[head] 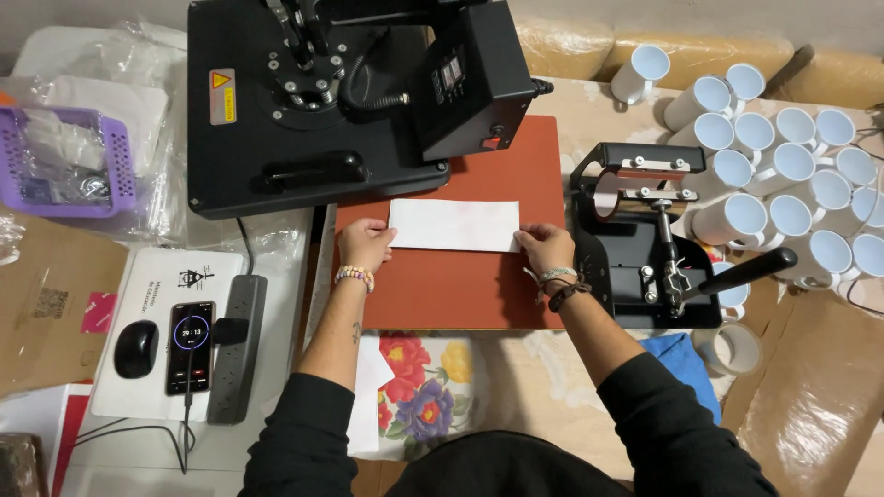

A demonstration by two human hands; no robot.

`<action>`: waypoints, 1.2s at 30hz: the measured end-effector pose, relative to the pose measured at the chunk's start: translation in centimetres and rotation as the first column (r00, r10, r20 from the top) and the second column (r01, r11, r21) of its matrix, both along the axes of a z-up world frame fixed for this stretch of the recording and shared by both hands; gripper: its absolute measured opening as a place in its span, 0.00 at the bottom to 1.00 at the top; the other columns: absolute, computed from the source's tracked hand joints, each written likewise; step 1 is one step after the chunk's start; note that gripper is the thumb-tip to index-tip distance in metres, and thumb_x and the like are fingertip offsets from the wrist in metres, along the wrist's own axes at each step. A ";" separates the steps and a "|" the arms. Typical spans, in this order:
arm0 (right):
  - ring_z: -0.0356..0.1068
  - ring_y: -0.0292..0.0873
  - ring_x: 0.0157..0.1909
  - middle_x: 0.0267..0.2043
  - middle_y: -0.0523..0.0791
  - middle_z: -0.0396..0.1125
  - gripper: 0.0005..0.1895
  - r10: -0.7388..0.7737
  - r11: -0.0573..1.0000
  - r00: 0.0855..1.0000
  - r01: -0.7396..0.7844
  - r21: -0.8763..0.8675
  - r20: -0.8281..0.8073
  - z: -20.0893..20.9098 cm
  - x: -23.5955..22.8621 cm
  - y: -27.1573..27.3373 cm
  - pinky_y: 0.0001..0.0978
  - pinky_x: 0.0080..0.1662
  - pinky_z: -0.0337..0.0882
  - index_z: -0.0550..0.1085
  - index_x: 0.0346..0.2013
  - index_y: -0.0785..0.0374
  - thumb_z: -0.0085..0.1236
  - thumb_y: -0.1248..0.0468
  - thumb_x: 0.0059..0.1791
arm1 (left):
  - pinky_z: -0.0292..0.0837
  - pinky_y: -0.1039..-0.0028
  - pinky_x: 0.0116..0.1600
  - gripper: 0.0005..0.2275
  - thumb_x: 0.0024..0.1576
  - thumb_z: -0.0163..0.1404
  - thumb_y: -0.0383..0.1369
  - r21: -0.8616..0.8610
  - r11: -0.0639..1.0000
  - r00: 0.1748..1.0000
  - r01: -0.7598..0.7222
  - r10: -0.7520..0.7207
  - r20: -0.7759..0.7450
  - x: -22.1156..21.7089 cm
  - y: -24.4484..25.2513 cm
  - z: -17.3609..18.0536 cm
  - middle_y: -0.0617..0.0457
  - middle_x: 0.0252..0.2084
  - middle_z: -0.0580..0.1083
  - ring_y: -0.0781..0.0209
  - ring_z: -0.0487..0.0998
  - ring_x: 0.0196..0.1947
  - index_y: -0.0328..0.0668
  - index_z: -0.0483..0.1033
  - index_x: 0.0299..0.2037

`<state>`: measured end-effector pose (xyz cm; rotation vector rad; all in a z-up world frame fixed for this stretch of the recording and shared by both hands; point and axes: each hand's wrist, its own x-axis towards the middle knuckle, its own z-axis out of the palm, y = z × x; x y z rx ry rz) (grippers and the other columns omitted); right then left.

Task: The person cleans a heat press machine with a blue cloth, then places a white paper sheet onto a red board. They cover the setup with a brown sheet and operate the heat press by lowering the handle. The person then removes the brown sheet and the paper.

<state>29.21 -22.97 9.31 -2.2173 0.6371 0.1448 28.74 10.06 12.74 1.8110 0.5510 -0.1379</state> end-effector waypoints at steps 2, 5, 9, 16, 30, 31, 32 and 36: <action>0.76 0.47 0.42 0.37 0.41 0.77 0.14 -0.054 0.997 0.995 0.049 0.064 0.080 0.6 -0.5 -0.1 0.42 0.45 0.75 0.82 0.43 0.49 0.67 0.54 0.44 | 0.80 0.75 0.21 0.16 0.49 0.64 0.35 0.179 0.984 0.998 -0.014 0.001 0.070 -0.6 0.3 -0.6 0.43 0.36 0.79 0.54 0.81 0.21 0.38 0.80 0.45; 0.76 0.50 0.41 0.44 0.48 0.76 0.15 -0.112 0.984 0.976 0.082 0.161 0.186 3.1 -3.9 -0.5 0.44 0.45 0.76 0.80 0.47 0.55 0.64 0.57 0.47 | 0.74 0.55 0.54 0.16 0.55 0.58 0.31 0.513 0.858 0.901 -0.016 -0.211 0.380 -4.9 -1.6 0.0 0.40 0.49 0.75 0.39 0.77 0.51 0.36 0.75 0.53; 0.74 0.48 0.33 0.43 0.52 0.75 0.10 0.000 0.980 0.916 -0.080 0.180 0.402 4.3 -12.0 -1.6 0.40 0.35 0.74 0.80 0.46 0.61 0.60 0.65 0.50 | 0.57 0.49 0.68 0.23 0.59 0.54 0.34 0.693 0.677 0.692 0.250 -0.625 0.361 -8.6 -5.2 3.0 0.33 0.63 0.68 0.32 0.62 0.67 0.31 0.68 0.63; 0.67 0.34 0.24 0.40 0.41 0.75 0.07 0.373 0.928 0.795 -0.304 -0.216 0.479 5.2 -25.5 -8.4 0.25 0.30 0.68 0.77 0.41 0.57 0.54 0.66 0.51 | 0.41 0.50 0.73 0.33 0.61 0.39 0.56 0.888 0.300 0.655 0.348 -0.755 -0.002 -8.6 -7.9 0.5 0.44 0.76 0.50 0.42 0.48 0.75 0.47 0.55 0.72; 0.71 0.41 0.36 0.41 0.45 0.73 0.08 -0.008 0.856 0.854 0.275 -0.438 0.521 2.3 -38.7 -29.0 0.31 0.39 0.72 0.79 0.43 0.62 0.54 0.71 0.52 | 0.35 0.50 0.74 0.33 0.62 0.32 0.56 0.865 0.254 0.698 0.433 -0.702 -0.143 -8.9 -9.2 1.1 0.44 0.78 0.43 0.43 0.40 0.77 0.52 0.47 0.75; 0.71 0.42 0.38 0.44 0.47 0.73 0.09 -0.086 0.840 0.829 0.359 -0.406 0.553 2.1 -39.3 -30.2 0.32 0.41 0.71 0.79 0.45 0.63 0.55 0.71 0.52 | 0.35 0.50 0.74 0.33 0.62 0.31 0.56 0.869 0.268 0.716 0.415 -0.686 -0.130 -9.2 -9.6 1.1 0.40 0.77 0.43 0.41 0.40 0.77 0.50 0.47 0.75; 0.71 0.44 0.41 0.46 0.48 0.73 0.10 -0.162 0.817 0.796 0.440 -0.373 0.583 1.9 -39.8 -31.4 0.34 0.43 0.71 0.80 0.47 0.64 0.55 0.70 0.53 | 0.35 0.49 0.74 0.34 0.62 0.31 0.56 0.874 0.281 0.733 0.397 -0.670 -0.118 -9.6 -9.9 0.9 0.37 0.77 0.42 0.40 0.40 0.76 0.47 0.47 0.75; 0.66 0.48 0.55 0.52 0.50 0.68 0.16 -0.356 0.767 0.742 0.579 -0.277 0.568 -2.0 -41.5 -37.7 0.39 0.54 0.67 0.77 0.50 0.63 0.55 0.67 0.47 | 0.39 0.45 0.72 0.33 0.62 0.38 0.51 0.878 0.347 0.721 0.330 -0.693 0.003 -12.4 -11.9 0.5 0.33 0.77 0.45 0.35 0.44 0.76 0.40 0.51 0.74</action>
